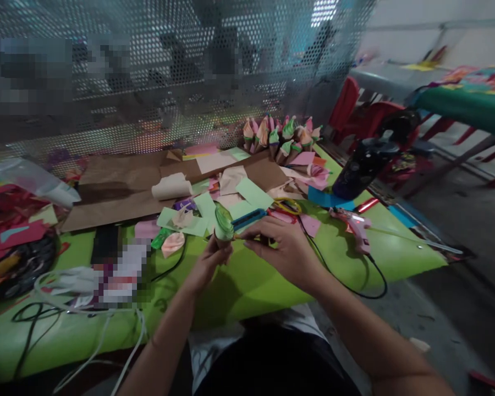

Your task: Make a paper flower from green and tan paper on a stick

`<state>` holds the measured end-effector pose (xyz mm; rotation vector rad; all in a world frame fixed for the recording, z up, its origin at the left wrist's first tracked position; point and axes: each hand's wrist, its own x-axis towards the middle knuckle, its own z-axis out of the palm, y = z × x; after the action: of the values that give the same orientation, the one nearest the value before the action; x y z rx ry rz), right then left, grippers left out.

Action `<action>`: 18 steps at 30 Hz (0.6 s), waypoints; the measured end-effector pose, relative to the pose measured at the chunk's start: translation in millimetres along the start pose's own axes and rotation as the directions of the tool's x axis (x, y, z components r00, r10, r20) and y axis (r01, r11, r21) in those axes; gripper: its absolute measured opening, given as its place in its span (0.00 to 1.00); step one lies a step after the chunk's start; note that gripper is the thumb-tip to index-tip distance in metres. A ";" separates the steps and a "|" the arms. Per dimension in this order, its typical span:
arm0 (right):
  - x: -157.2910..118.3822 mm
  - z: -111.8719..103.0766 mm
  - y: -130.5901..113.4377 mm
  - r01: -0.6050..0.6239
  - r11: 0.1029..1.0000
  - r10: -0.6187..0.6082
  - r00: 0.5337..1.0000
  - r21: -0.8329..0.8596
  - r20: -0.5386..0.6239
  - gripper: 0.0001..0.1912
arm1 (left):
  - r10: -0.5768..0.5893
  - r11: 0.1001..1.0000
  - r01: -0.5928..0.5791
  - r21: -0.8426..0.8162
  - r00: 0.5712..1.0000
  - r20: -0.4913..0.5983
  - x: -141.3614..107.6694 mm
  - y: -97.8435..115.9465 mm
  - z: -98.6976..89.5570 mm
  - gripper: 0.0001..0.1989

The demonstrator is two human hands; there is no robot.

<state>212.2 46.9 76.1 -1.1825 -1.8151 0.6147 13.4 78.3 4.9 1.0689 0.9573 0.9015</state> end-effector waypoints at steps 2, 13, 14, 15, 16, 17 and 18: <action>5.7 9.9 -1.3 0.027 0.999 -0.028 1.000 0.022 0.009 0.08 | 0.001 1.000 -0.001 0.025 1.000 0.000 -1.3 3.2 0.7 0.21; 10.6 19.0 2.9 0.001 1.000 -0.001 1.000 0.016 0.006 0.06 | 0.085 0.994 -0.087 0.067 0.996 0.027 -2.1 5.8 3.7 0.15; 10.8 19.5 3.7 -0.008 1.000 0.008 1.000 0.018 0.009 0.05 | 0.093 0.992 -0.096 0.088 0.995 0.028 -1.9 5.1 3.4 0.14; 11.0 20.1 4.4 -0.018 1.000 0.018 1.000 0.021 0.012 0.05 | 0.098 0.989 -0.101 0.109 0.995 0.026 -1.8 4.1 3.0 0.14; 11.1 20.7 5.0 -0.028 0.999 0.027 0.999 0.023 0.017 0.05 | 0.102 0.987 -0.104 0.126 0.995 0.022 -1.6 3.1 2.4 0.14; 11.2 21.2 5.6 -0.035 0.999 0.035 0.999 0.024 0.022 0.05 | 0.106 0.984 -0.108 0.141 0.994 0.019 -1.5 1.9 1.8 0.14; 11.3 21.6 6.0 -0.040 0.999 0.039 0.999 0.026 0.025 0.05 | 0.111 0.981 -0.112 0.155 0.994 0.020 -1.4 0.5 1.1 0.14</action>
<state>194.4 60.8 64.9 -1.2000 -1.8023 0.6763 14.0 76.8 5.8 1.2703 0.9786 0.9223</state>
